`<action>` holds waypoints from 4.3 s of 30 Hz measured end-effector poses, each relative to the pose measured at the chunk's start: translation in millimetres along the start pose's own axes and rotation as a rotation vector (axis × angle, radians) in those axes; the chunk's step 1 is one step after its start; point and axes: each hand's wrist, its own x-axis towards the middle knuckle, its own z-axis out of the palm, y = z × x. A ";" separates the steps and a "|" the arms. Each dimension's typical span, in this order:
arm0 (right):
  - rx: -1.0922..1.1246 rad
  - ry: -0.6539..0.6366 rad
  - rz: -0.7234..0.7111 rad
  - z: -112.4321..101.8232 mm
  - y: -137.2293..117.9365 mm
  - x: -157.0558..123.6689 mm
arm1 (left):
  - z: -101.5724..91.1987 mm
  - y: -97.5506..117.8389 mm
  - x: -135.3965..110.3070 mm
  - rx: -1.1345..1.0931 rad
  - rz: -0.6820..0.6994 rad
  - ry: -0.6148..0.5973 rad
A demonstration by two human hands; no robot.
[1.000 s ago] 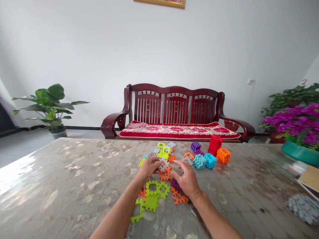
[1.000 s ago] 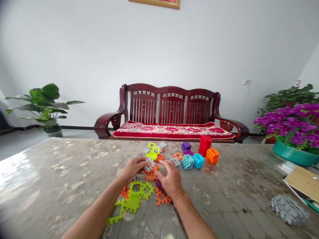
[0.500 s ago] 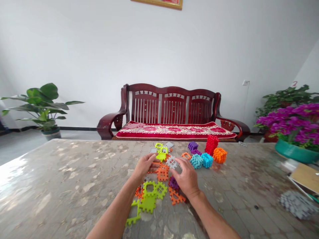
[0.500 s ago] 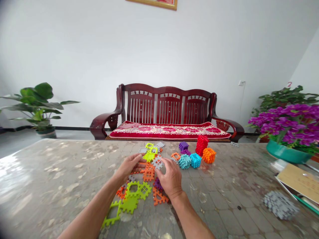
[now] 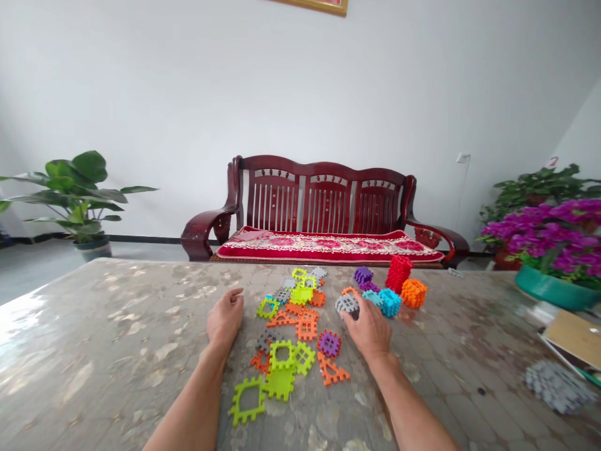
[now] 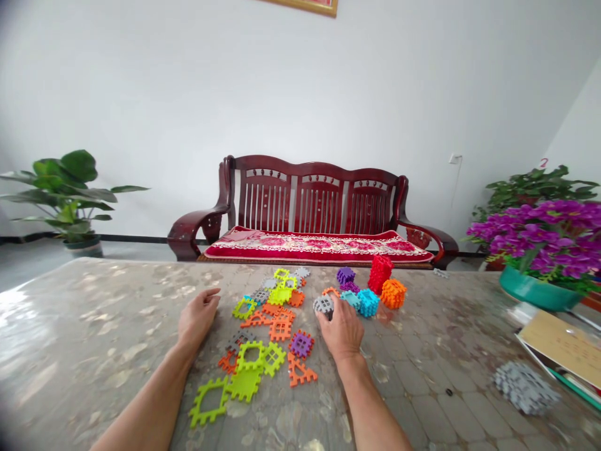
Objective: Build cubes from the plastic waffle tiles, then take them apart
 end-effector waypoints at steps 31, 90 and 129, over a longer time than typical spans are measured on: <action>0.486 -0.344 -0.392 -3.4 -57.4 -23.8 | -0.3 -0.4 -0.4 0.136 0.415 -0.246; 0.042 -0.705 -0.473 66.3 -84.4 98.8 | 14.1 8.1 1.4 0.004 0.450 -0.259; -0.212 -0.272 0.082 -22.9 -27.3 27.8 | 17.0 2.4 8.2 -0.019 0.406 -0.239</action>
